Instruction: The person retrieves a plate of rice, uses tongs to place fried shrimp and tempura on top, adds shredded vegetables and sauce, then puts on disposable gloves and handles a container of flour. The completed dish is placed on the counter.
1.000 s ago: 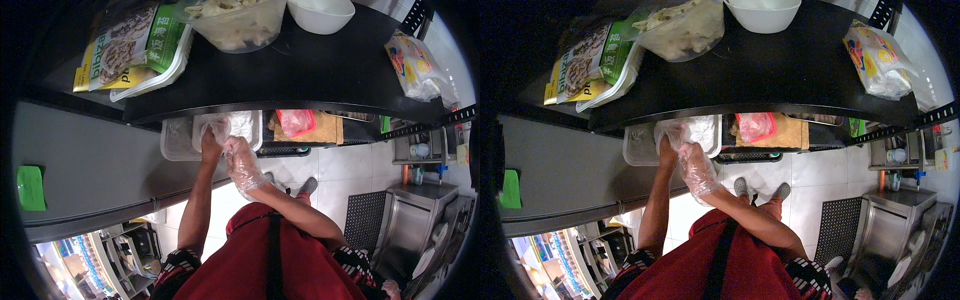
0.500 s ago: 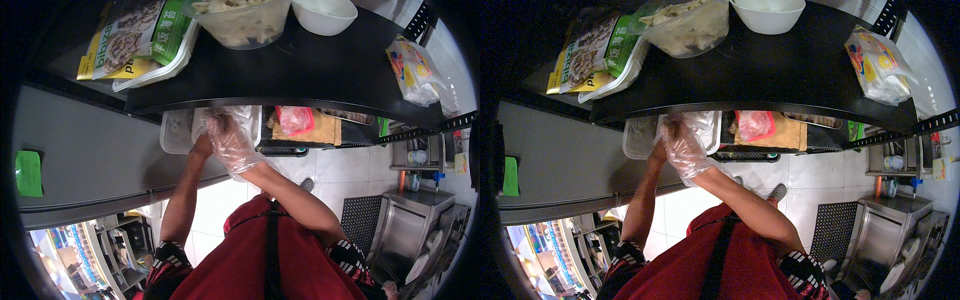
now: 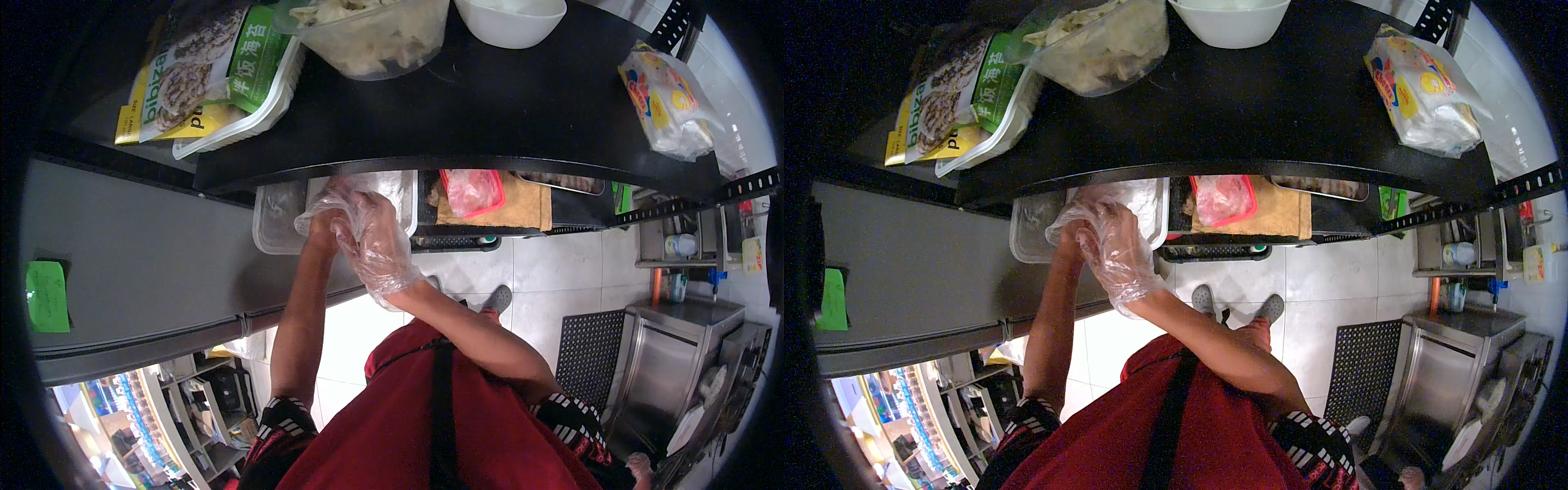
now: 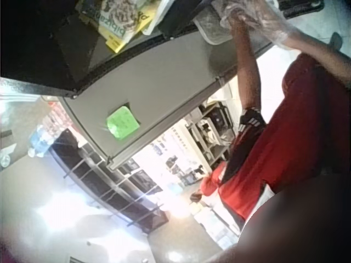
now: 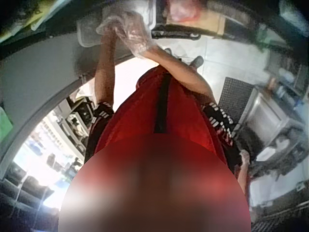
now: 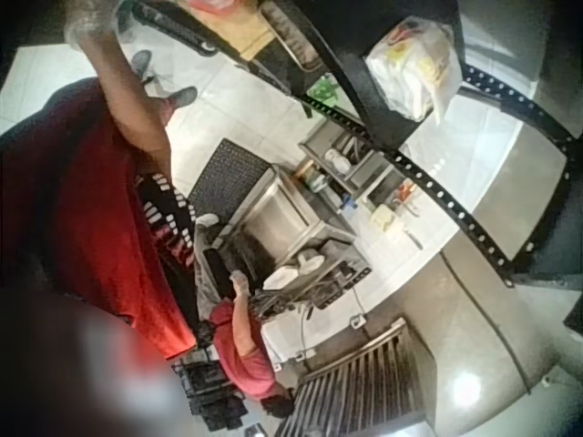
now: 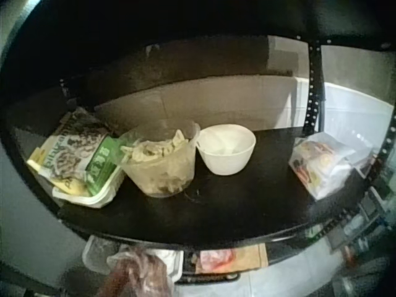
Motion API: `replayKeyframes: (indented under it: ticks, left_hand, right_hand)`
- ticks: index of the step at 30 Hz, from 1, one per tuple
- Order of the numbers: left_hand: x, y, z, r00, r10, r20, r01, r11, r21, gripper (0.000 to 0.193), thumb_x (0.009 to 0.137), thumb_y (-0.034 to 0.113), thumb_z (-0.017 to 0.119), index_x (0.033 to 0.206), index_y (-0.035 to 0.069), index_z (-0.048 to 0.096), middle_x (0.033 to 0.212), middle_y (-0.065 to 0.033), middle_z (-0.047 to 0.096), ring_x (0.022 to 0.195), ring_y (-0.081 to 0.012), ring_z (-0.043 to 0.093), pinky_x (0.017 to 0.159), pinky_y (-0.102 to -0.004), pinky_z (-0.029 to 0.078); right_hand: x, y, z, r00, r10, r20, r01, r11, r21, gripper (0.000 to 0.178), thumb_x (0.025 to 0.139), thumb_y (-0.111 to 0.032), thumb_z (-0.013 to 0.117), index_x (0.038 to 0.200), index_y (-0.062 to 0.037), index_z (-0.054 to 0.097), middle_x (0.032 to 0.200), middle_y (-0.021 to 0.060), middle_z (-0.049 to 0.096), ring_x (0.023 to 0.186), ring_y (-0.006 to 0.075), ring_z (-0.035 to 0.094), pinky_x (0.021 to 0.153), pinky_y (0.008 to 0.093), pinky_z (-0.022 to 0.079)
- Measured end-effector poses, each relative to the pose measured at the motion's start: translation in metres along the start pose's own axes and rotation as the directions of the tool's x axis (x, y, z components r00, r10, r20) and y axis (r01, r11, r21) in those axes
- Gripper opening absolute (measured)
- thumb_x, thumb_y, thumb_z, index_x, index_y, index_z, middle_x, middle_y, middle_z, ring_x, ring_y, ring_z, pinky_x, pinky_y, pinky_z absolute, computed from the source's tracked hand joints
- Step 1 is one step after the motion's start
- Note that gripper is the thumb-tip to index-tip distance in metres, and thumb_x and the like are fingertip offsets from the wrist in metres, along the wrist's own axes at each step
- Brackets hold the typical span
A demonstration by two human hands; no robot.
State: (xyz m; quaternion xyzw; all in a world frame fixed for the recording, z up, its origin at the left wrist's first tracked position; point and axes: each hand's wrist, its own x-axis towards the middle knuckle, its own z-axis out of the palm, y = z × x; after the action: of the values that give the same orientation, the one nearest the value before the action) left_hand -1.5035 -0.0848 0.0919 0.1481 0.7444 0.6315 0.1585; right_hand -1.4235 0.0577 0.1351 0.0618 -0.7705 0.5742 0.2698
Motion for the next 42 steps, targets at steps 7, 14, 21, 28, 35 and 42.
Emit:
replayKeyframes:
  ticks: [7, 14, 21, 28, 35, 42]
  left_hand:
    - [0.004, 0.030, 0.023, 0.970, -0.241, 0.044, 0.107, 0.255, -0.961, 0.059, 0.102, 0.048, 0.035, 0.144, 0.007, 0.033, 0.141, -0.0212, 0.043, 0.121, -0.0345, 0.051, 0.099, -0.0442, 0.048]
    - [-0.003, 0.033, 0.024, 0.986, -0.154, -0.068, 0.019, 0.506, -0.863, 0.062, 0.102, 0.045, 0.036, 0.152, 0.015, 0.015, 0.149, -0.0223, 0.030, 0.133, -0.0389, 0.040, 0.105, -0.0514, 0.044]
    - [-0.002, 0.017, 0.015, 0.975, -0.209, -0.074, -0.026, 0.222, -0.975, 0.058, 0.102, 0.040, 0.041, 0.147, 0.007, 0.026, 0.147, -0.0244, 0.034, 0.130, -0.0387, 0.044, 0.109, -0.0477, 0.042]
    - [-0.009, 0.018, 0.013, 0.966, -0.210, -0.149, -0.116, 0.160, -0.980, 0.055, 0.102, 0.035, 0.042, 0.143, -0.001, 0.033, 0.147, -0.0228, 0.035, 0.132, -0.0376, 0.042, 0.112, -0.0468, 0.039]
    - [-0.019, 0.047, 0.028, 0.951, -0.297, -0.087, -0.055, 0.115, -0.992, 0.051, 0.100, 0.032, 0.047, 0.141, 0.003, 0.040, 0.148, -0.0187, 0.039, 0.136, -0.0365, 0.037, 0.111, -0.0580, 0.034]
    - [-0.026, 0.061, 0.040, 0.970, -0.239, -0.036, 0.028, 0.257, -0.966, 0.067, 0.091, 0.052, 0.057, 0.140, 0.008, 0.042, 0.149, -0.0162, 0.038, 0.140, -0.0407, 0.030, 0.110, -0.0662, 0.024]
  right_hand:
    - [0.003, 0.023, 0.007, 0.982, -0.035, 0.184, 0.075, 0.974, -0.216, 0.020, 0.090, -0.011, 0.060, 0.105, 0.0016, 0.055, 0.094, 0.0229, 0.056, 0.083, 0.0371, 0.058, 0.073, 0.0451, 0.049]
    - [-0.005, 0.010, 0.004, 0.971, -0.176, 0.160, 0.195, 0.974, -0.117, 0.013, 0.086, -0.006, 0.063, 0.096, 0.0005, 0.057, 0.086, 0.0196, 0.056, 0.075, 0.0361, 0.058, 0.065, 0.0433, 0.050]
    - [-0.005, 0.000, -0.002, 0.911, -0.337, 0.238, 0.384, 0.903, -0.191, 0.015, 0.084, -0.006, 0.066, 0.096, -0.0016, 0.058, 0.090, 0.0157, 0.058, 0.080, 0.0340, 0.059, 0.068, 0.0401, 0.050]
    - [0.003, 0.011, -0.020, 0.803, 0.574, 0.160, -0.594, 0.750, 0.291, 0.029, 0.096, -0.026, 0.058, 0.112, -0.0021, 0.056, 0.099, 0.0103, 0.060, 0.094, 0.0196, 0.060, 0.076, 0.0317, 0.050]
    - [0.048, 0.044, -0.022, 0.487, 0.578, 0.655, -0.758, -0.092, 0.646, 0.037, 0.093, -0.023, 0.063, 0.122, -0.0010, 0.059, 0.116, 0.0122, 0.064, 0.099, 0.0217, 0.064, 0.085, 0.0347, 0.052]
    - [0.056, 0.074, -0.034, 0.620, 0.618, 0.484, -0.772, 0.369, 0.518, 0.020, 0.086, -0.012, 0.069, 0.103, -0.0024, 0.069, 0.105, 0.0089, 0.068, 0.096, 0.0194, 0.063, 0.086, 0.0322, 0.050]
